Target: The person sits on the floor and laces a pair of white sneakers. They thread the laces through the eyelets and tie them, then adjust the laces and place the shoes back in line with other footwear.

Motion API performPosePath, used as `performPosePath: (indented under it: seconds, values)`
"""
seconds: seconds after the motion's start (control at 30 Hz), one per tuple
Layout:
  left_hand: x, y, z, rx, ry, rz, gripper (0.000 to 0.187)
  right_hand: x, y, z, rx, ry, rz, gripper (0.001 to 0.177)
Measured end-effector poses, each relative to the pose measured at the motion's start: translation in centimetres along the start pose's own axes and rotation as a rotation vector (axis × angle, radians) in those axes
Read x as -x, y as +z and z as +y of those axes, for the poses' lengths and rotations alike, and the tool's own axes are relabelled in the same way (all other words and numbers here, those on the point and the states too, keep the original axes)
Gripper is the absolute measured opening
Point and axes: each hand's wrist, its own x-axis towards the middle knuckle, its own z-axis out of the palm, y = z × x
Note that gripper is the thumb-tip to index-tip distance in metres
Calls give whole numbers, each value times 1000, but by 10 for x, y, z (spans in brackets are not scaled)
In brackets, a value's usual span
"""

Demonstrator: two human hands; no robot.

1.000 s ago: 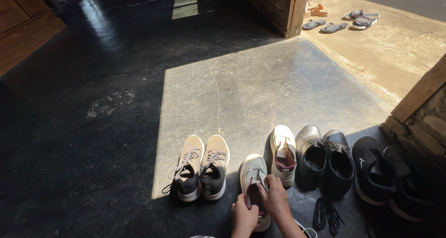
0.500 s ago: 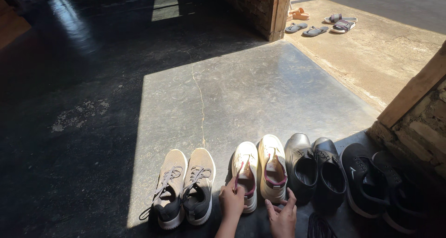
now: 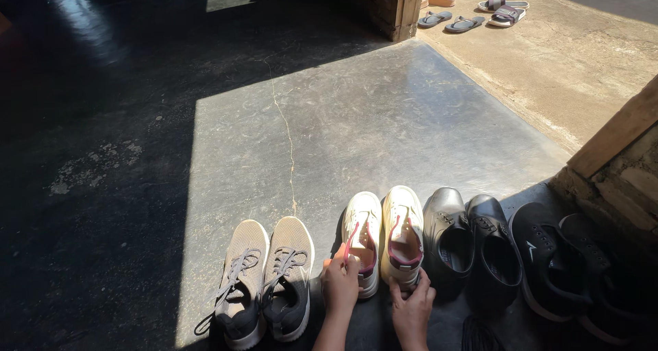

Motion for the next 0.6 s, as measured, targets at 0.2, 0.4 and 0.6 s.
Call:
performPosePath:
  seconds: [0.2, 0.4, 0.6]
  values:
    - [0, -2, 10, -7, 6, 11, 42, -11, -9, -21, -74, 102, -68, 73]
    - [-2, -4, 20, -31, 49, -9, 46, -14, -6, -13, -40, 91, -69, 73]
    - [-6, -4, 21, -49, 31, -41, 48, -1, -7, 9, -30, 53, -4, 72]
